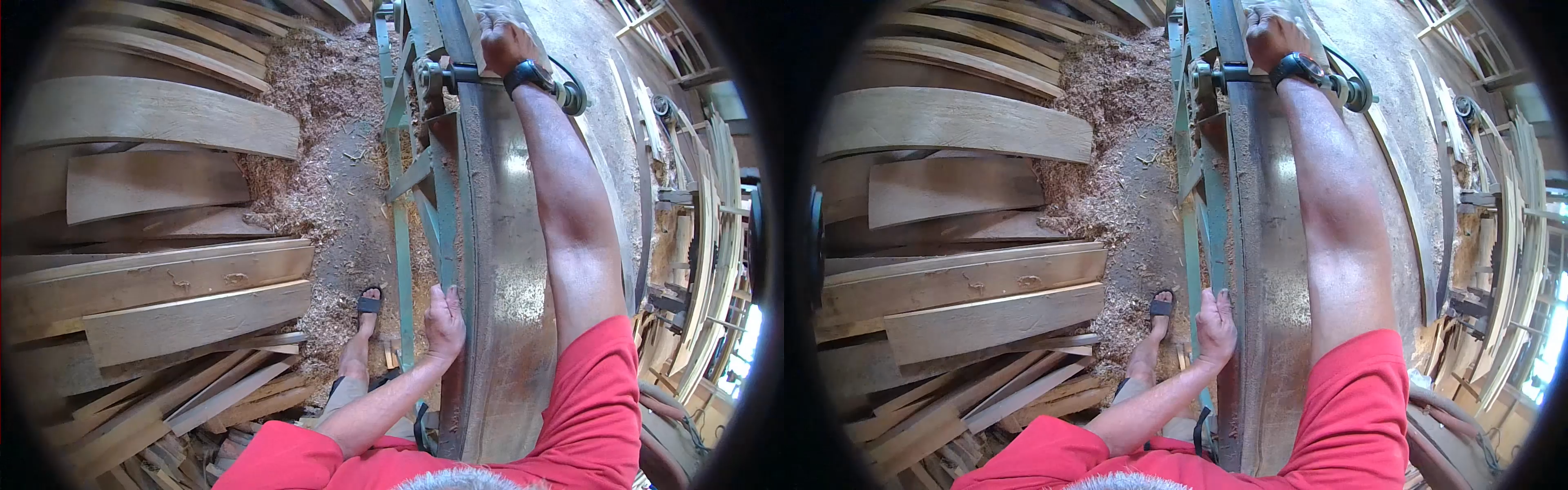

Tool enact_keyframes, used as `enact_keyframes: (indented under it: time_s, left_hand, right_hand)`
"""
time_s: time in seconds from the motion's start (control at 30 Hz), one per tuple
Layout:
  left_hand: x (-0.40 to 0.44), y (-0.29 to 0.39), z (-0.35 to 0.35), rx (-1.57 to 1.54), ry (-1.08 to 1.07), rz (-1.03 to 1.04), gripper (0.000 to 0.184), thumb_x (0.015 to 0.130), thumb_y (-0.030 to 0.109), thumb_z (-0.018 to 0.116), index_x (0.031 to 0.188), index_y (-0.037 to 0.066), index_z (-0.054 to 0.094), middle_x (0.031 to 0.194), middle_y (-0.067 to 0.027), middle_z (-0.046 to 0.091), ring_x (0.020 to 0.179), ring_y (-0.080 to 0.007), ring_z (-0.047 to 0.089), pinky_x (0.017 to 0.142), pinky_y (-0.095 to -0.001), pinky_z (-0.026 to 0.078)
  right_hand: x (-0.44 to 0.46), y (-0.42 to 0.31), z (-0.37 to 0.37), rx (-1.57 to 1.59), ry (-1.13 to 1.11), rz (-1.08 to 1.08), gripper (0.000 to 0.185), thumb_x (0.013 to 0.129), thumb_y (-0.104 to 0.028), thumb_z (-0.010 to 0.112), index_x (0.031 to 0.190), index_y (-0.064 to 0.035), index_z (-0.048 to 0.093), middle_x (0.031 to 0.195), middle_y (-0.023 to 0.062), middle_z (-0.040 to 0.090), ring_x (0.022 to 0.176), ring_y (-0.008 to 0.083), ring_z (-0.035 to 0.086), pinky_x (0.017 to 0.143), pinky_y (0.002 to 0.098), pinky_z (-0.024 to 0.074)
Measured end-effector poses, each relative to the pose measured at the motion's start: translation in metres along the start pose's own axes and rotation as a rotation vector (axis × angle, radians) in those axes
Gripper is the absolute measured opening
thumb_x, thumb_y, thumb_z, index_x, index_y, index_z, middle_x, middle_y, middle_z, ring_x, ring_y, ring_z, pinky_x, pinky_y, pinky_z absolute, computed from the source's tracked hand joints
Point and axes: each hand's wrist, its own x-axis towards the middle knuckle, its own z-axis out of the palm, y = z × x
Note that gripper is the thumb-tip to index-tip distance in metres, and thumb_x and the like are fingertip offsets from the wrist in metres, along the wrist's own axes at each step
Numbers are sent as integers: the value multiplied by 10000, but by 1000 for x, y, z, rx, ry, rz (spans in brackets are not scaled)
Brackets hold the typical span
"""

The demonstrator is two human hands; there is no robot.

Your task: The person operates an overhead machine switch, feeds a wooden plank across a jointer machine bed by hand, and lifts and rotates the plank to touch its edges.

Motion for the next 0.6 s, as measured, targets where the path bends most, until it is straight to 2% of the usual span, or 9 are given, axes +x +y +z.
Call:
enact_keyframes:
  time_s: [0.03, 0.1, 0.13, 0.2, 0.23, 0.33, 0.4, 0.5, 0.6]
  left_hand:
    - [0, 1, 0, -4, 2, 5, 302, 1160, 335, 490, 1112, 50, 579, 691, -165, 549, 613, -298, 574, 592, -474, 422]
    - [0, 4, 0, 46, 22, 38, 239, 1146, 295, 506, 1105, 66, 562, 721, -237, 630, 717, -486, 676, 585, -567, 439]
    - [2, 1, 2, 38, 22, 46, 239, 1146, 295, 506, 1105, 66, 562, 721, -237, 630, 717, -486, 676, 585, -567, 439]
    - [1, -4, 4, 104, 49, 59, 239, 1145, 296, 505, 1088, 70, 555, 705, -237, 627, 715, -488, 675, 583, -573, 440]
    - [4, 0, 3, 97, 52, 66, 239, 1145, 296, 505, 1088, 70, 555, 705, -237, 627, 715, -488, 675, 583, -573, 440]
    - [0, 4, 2, 49, 46, 65, 254, 1144, 309, 504, 1073, 69, 545, 698, -238, 629, 716, -495, 674, 587, -587, 443]
    - [2, 2, 3, 59, 56, 62, 269, 1142, 326, 502, 1069, 70, 542, 699, -241, 634, 719, -503, 675, 591, -596, 444]
    - [2, -3, 5, 101, 48, 51, 285, 1141, 342, 501, 1074, 67, 540, 713, -246, 644, 725, -506, 678, 595, -598, 447]
    - [0, 5, 3, 58, 70, 68, 304, 1140, 349, 501, 1070, 55, 535, 732, -255, 655, 735, -515, 677, 598, -602, 448]
  right_hand:
    - [6, 2, 2, -88, -31, -14, 428, 1102, -387, 472, 1356, -124, 694, 1345, 219, 705, 1298, 469, 619, 1117, 548, 484]
    - [13, 7, -1, -317, 261, -184, 515, 1063, -408, 515, 1453, -93, 629, 1490, 235, 614, 1416, 468, 537, 1178, 561, 442]
    - [20, 3, 3, -322, 269, -190, 515, 1063, -408, 515, 1453, -93, 629, 1490, 235, 614, 1416, 468, 537, 1178, 561, 442]
    - [30, -5, 10, -410, 336, 109, 627, 1032, -506, 521, 1516, -112, 581, 1588, 226, 530, 1484, 439, 478, 1207, 569, 412]
    - [42, -16, -12, -407, 7, 226, 703, 1011, -598, 503, 1515, -116, 593, 1591, 226, 526, 1493, 399, 479, 1221, 556, 398]
    - [52, -37, -60, -382, -166, 214, 721, 1033, -634, 455, 1509, -112, 602, 1559, 229, 554, 1476, 397, 496, 1218, 555, 400]
    - [69, -35, -92, -444, -242, -18, 737, 1057, -680, 425, 1423, -91, 674, 1527, 220, 587, 1400, 406, 567, 1186, 524, 446]
    - [99, -15, -87, -406, -259, -62, 734, 1054, -679, 446, 1400, -80, 692, 1473, 219, 632, 1383, 407, 584, 1186, 492, 450]
    - [96, -33, -104, -85, -215, 436, 796, 1037, -705, 488, 1520, -81, 598, 1476, 228, 642, 1445, 358, 547, 1188, 467, 446]
